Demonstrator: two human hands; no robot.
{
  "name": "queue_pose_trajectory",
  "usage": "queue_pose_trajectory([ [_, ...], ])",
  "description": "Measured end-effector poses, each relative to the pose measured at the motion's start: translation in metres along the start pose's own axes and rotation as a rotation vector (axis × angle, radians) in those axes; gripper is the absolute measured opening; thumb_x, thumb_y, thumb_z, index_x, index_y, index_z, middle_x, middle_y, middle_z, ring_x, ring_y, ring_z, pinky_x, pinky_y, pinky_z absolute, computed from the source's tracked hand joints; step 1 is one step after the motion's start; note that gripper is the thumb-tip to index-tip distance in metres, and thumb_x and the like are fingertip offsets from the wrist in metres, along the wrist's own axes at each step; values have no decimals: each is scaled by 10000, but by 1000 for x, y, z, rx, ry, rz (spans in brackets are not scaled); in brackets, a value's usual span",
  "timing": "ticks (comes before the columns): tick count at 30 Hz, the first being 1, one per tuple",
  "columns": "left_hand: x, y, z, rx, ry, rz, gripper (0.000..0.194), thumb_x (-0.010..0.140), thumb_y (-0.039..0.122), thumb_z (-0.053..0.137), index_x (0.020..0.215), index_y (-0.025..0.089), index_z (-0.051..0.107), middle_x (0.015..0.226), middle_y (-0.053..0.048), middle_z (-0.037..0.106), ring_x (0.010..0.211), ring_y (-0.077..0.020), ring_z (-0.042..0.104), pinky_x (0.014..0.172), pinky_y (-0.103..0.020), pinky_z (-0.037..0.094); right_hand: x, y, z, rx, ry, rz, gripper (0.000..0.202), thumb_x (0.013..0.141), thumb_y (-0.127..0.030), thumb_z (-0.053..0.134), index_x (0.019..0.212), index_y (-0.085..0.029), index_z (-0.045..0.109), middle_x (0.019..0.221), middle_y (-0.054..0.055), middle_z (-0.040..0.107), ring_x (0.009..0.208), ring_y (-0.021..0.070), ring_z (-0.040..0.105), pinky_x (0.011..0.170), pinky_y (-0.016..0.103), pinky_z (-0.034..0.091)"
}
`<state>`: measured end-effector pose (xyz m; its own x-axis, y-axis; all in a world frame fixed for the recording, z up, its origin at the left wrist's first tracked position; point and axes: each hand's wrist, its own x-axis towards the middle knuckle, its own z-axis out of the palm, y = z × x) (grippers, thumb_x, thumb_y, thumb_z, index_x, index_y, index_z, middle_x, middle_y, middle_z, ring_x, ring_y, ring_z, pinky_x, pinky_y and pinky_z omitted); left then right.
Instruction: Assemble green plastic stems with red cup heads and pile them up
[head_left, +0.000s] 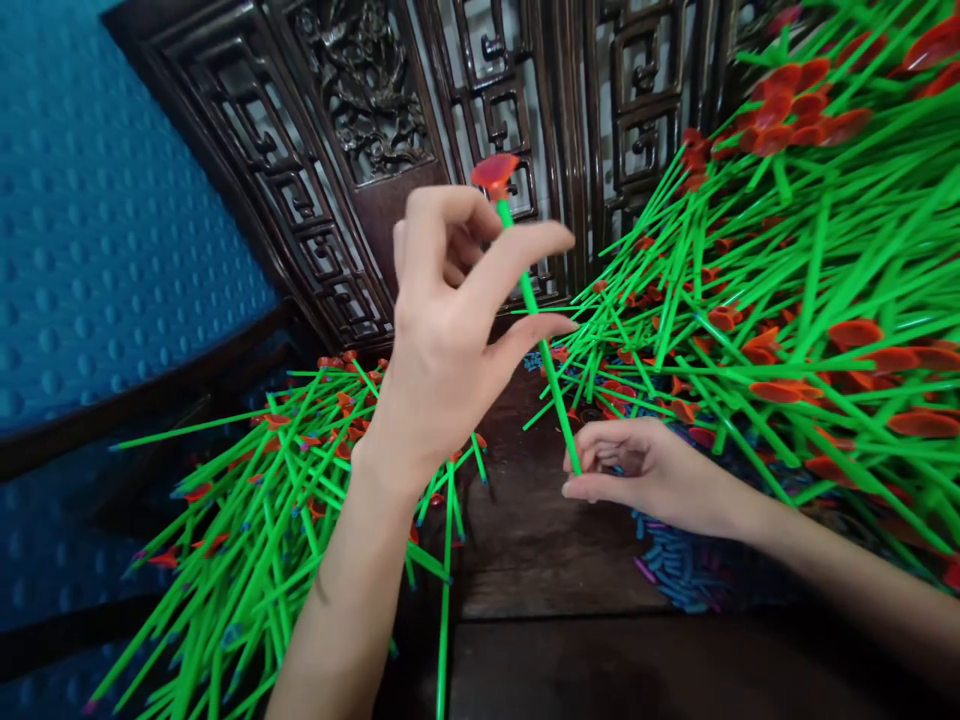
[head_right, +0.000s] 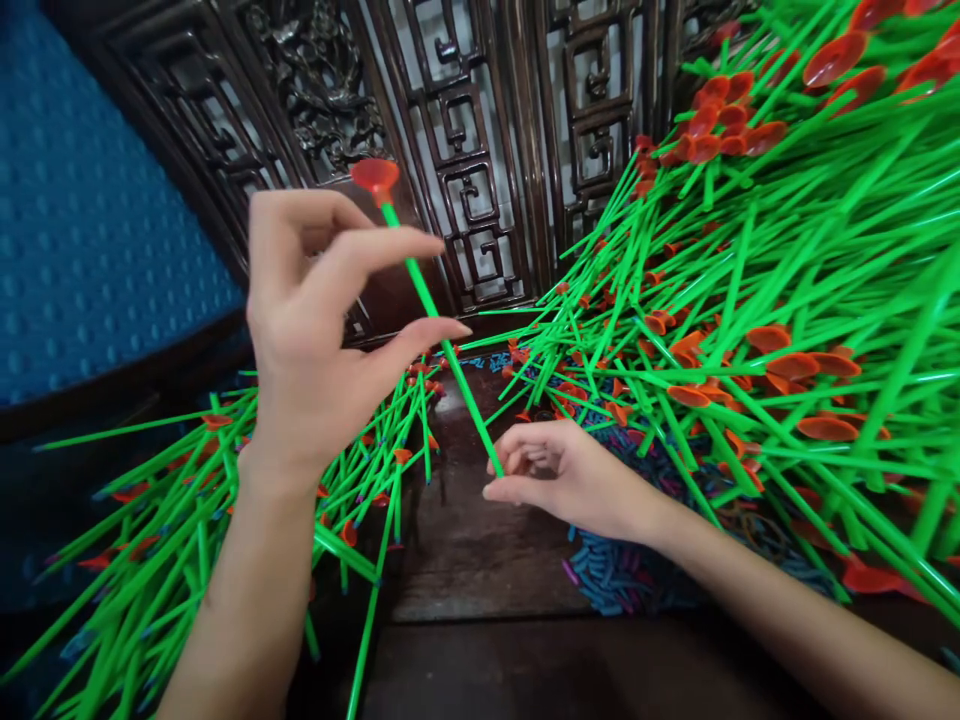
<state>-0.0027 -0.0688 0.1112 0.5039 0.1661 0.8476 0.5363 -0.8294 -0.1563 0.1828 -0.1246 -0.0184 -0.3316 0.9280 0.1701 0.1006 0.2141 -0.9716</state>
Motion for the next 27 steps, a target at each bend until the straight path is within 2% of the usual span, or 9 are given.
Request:
queue_pose_trajectory([
  [2, 0, 3, 0, -142, -17, -82, 498, 891, 371, 705, 1344, 263, 529, 1138, -80, 561, 985, -191, 597, 851, -321, 551, -1, 5, 3, -116, -31, -42, 348, 821, -462, 753, 704, -187, 576, 636, -30, 589, 592, 114, 544, 561, 230, 430],
  [4, -1, 7, 1, -321, -92, -162, 531, 932, 327, 658, 1414, 286, 438, 1140, -51, 599, 951, -154, 635, 826, -274, 573, -1, 13, 6, -254, -60, -96, 340, 879, -461, 699, 715, -186, 585, 596, -40, 563, 548, 105, 507, 526, 228, 386],
  [7, -3, 11, 4, -503, -139, -179, 373, 938, 231, 640, 1299, 214, 549, 1013, -20, 666, 847, -119, 668, 787, -244, 599, -2, 25, 9, -464, -92, -148, 273, 925, -394, 666, 766, -175, 628, 614, -32, 569, 558, 111, 510, 543, 236, 371],
  [10, -4, 12, 6, -547, -154, -156, 226, 913, 208, 672, 1135, 178, 640, 875, 0, 692, 759, -107, 678, 752, -222, 610, -3, 34, 9, -608, -111, -162, 197, 919, -335, 690, 823, -165, 662, 721, 1, 611, 664, 140, 558, 606, 248, 392],
  [17, -4, 12, 1, -615, -238, -161, 179, 857, 167, 727, 990, 176, 608, 898, 23, 714, 764, -100, 707, 709, -210, 622, -5, 41, 8, -631, -75, -159, 179, 950, -357, 649, 928, -179, 651, 704, -22, 579, 639, 135, 539, 597, 240, 388],
  [20, -4, 13, -3, -609, -259, -172, 180, 847, 179, 742, 937, 182, 587, 929, 24, 720, 752, -103, 709, 679, -221, 626, -6, 43, 9, -652, -73, -193, 186, 956, -343, 636, 866, -181, 620, 678, -26, 559, 608, 131, 511, 587, 241, 377],
  [23, -3, 17, -7, -620, -269, -158, 210, 822, 175, 769, 901, 174, 575, 947, 22, 726, 765, -111, 717, 714, -231, 635, -6, 45, 10, -663, -35, -246, 192, 925, -301, 670, 797, -188, 581, 626, -36, 526, 583, 132, 489, 589, 244, 380],
  [27, -1, 23, -9, -636, -290, -171, 204, 820, 160, 761, 876, 186, 567, 964, 31, 724, 792, -117, 724, 738, -222, 633, -5, 43, 12, -633, -57, -225, 148, 914, -259, 667, 820, -193, 573, 619, -40, 529, 574, 133, 495, 591, 241, 396],
])
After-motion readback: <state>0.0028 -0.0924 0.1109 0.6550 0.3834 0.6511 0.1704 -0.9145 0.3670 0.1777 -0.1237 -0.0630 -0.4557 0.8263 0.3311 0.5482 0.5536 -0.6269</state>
